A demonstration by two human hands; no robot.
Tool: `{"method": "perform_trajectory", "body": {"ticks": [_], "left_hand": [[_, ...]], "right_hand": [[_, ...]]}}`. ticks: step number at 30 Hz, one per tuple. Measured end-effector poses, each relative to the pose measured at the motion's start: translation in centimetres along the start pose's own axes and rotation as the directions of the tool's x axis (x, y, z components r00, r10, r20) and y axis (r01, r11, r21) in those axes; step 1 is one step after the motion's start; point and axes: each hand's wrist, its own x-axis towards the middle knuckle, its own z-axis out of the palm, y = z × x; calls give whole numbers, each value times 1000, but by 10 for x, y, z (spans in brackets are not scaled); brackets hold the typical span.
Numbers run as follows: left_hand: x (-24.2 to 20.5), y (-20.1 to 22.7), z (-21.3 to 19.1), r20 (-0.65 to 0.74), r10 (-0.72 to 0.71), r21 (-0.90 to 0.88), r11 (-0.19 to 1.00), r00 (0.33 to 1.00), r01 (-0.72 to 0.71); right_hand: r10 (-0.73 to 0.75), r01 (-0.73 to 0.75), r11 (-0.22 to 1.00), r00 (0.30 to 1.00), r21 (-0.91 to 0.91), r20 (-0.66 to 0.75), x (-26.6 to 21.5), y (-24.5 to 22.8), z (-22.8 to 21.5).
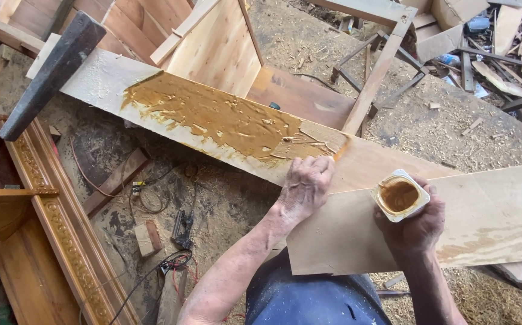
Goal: Mixing wood filler in a small container and applying it to a wooden board using a small stick
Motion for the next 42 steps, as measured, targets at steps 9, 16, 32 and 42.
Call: {"method": "perform_trajectory", "body": {"ticks": [9,16,32,42], "left_hand": [[-60,-78,-40,-126,-226,152,958,966,244],[-72,-51,-58,-129,-34,122,991,991,50],[-74,-35,-67,-51,46,441,897,998,-19],[-78,-26,-73,-77,78,243,968,994,-58]], "right_hand": [[214,-201,976,952,79,-220,-6,-13,18],[203,-211,977,952,-9,-228,-9,-14,24],[127,-143,987,973,-73,-192,-9,-10,23],[85,-112,986,975,-125,-204,-6,-10,19]]}}
